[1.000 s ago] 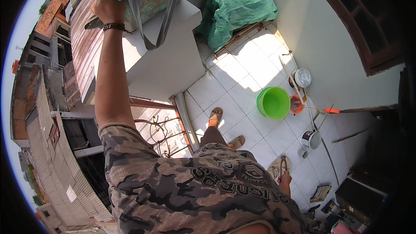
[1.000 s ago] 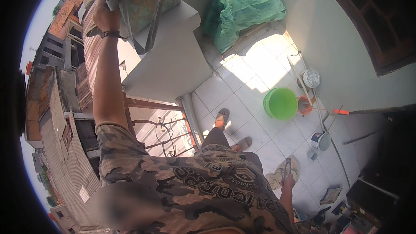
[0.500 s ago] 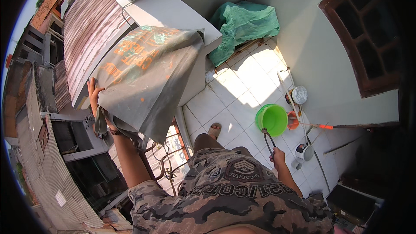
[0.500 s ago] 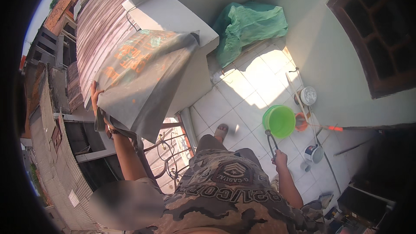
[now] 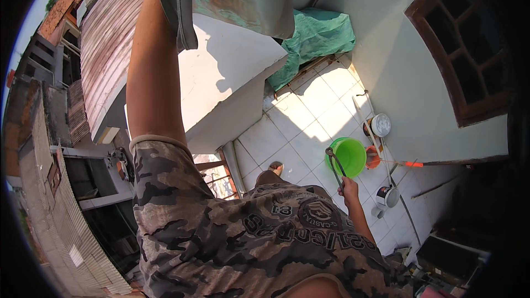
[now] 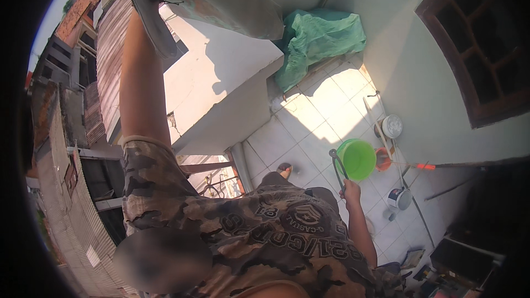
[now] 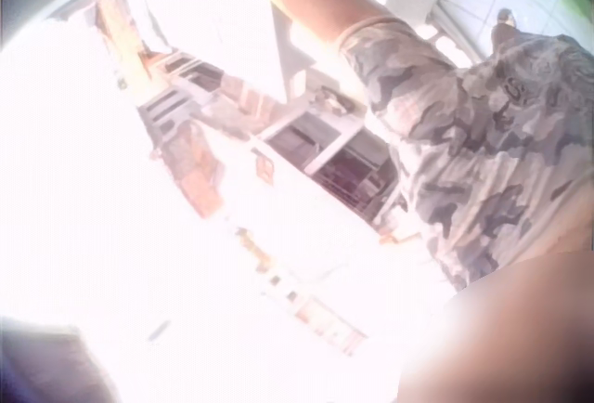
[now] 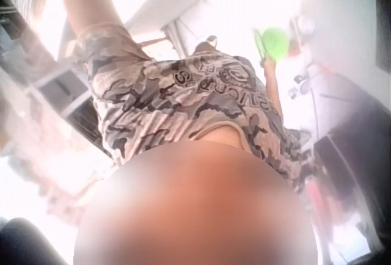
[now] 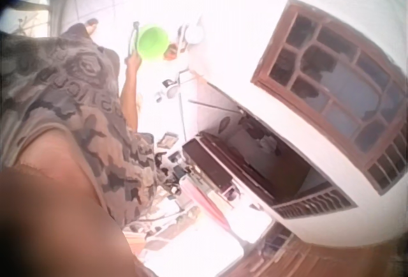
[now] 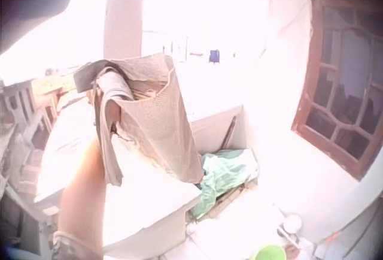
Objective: The person sits on a tiled floor and uses a metal file to shape a wooden stick. They then retrieve a metal strap and use pliers to attach it to the stick, followed by further filing of the joint.
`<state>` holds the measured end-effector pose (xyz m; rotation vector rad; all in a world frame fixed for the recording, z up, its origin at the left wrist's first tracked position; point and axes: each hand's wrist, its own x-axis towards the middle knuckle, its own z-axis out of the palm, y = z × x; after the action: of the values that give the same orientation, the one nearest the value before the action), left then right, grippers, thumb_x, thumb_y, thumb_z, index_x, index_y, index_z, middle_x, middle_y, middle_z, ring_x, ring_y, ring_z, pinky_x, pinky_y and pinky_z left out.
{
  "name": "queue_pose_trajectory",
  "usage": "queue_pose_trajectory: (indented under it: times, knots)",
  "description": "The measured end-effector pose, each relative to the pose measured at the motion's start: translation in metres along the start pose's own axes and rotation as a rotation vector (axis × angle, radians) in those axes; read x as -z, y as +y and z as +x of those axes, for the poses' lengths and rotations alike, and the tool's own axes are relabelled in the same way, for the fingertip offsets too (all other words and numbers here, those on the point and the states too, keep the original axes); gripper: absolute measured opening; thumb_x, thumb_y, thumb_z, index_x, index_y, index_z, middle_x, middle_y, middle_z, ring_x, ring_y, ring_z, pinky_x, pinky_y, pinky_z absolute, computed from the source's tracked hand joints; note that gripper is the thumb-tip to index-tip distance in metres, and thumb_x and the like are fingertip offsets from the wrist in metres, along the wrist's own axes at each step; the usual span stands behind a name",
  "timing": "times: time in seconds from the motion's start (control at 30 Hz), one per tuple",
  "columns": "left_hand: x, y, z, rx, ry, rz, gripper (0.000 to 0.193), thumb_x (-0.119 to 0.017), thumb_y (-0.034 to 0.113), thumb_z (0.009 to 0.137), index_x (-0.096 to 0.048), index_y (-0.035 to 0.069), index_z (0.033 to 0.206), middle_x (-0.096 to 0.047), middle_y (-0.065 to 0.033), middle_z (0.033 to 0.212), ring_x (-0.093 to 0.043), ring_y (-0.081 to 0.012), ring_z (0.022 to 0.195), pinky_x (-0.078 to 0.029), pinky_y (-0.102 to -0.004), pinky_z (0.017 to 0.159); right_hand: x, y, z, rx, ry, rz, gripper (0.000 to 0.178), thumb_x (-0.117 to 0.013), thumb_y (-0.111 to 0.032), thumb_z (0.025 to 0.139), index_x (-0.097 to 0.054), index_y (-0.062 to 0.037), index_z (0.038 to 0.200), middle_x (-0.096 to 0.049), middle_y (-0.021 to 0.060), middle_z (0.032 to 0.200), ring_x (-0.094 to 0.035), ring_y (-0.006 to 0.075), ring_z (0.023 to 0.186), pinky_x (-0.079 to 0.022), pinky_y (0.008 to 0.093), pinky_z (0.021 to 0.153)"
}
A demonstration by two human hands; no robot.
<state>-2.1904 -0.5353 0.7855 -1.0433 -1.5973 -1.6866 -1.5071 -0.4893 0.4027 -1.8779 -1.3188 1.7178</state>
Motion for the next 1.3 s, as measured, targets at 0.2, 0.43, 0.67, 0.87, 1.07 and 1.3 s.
queue_pose_trajectory:
  times: [0.2,0.43,0.67,0.87,1.07,1.3]
  knots:
    - [0.005,-0.024,-0.044,0.031,-0.018,-0.101,0.043,-0.053,0.039,0.095,-0.066,0.000,0.108,-0.057,-0.0190,0.132,-0.044,-0.0339,0.132,-0.036,-0.0445,0.109,0.040,0.055,-0.008,-0.156,0.198,0.091,0.026,-0.056,-0.025,0.090,-0.053,-0.0023,0.078,-0.050,0.0064,0.061,-0.055,0.0185,0.047,-0.040,0.0309,0.037]
    - [0.084,-0.048,-0.154,0.107,-0.138,-0.196,0.047,-0.052,0.043,0.096,-0.067,0.000,0.107,-0.055,-0.0185,0.134,-0.042,-0.0336,0.135,-0.035,-0.0451,0.110,0.091,0.097,-0.006,-0.234,0.357,0.198,0.028,-0.056,-0.028,0.089,-0.049,-0.0061,0.074,-0.047,0.0048,0.059,-0.056,0.0191,0.048,-0.041,0.0307,0.036]
    - [0.221,-0.056,-0.216,0.310,-0.400,-0.070,0.051,-0.051,0.047,0.097,-0.069,0.000,0.106,-0.054,-0.0180,0.137,-0.040,-0.0333,0.137,-0.034,-0.0457,0.111,0.070,0.099,0.000,-0.273,0.331,0.114,0.031,-0.055,-0.030,0.091,-0.048,-0.0070,0.072,-0.046,0.0044,0.059,-0.055,0.0188,0.048,-0.041,0.0302,0.037]
    - [0.240,0.009,-0.206,0.176,-0.860,0.780,0.044,-0.046,0.039,0.098,-0.062,0.009,0.125,-0.037,-0.0134,0.153,-0.029,-0.0335,0.144,-0.017,-0.0574,0.115,0.057,0.055,0.004,-0.167,0.248,0.066,0.043,-0.057,-0.043,0.095,-0.047,-0.0078,0.074,-0.046,0.0035,0.058,-0.053,0.0165,0.045,-0.038,0.0269,0.035]
    - [0.207,0.165,-0.163,-0.055,-0.373,1.097,0.060,-0.048,-0.015,0.076,-0.051,0.003,0.133,-0.050,-0.0181,0.140,-0.046,-0.0318,0.133,-0.034,-0.0561,0.109,0.030,-0.072,-0.047,0.140,0.098,0.373,0.041,-0.051,-0.041,0.099,-0.051,-0.0061,0.079,-0.051,0.0051,0.063,-0.051,0.0140,0.052,-0.039,0.0276,0.049]
    - [-0.070,0.282,-0.359,0.851,-1.366,-0.604,0.037,-0.066,0.026,0.094,-0.059,-0.001,0.118,-0.068,-0.0118,0.107,-0.061,-0.0195,0.102,-0.047,-0.0332,0.091,0.059,-0.100,-0.140,0.363,-0.071,0.877,0.038,-0.044,-0.036,0.104,-0.049,-0.0052,0.081,-0.051,0.0056,0.087,-0.056,0.0186,0.068,-0.042,0.0319,0.057]
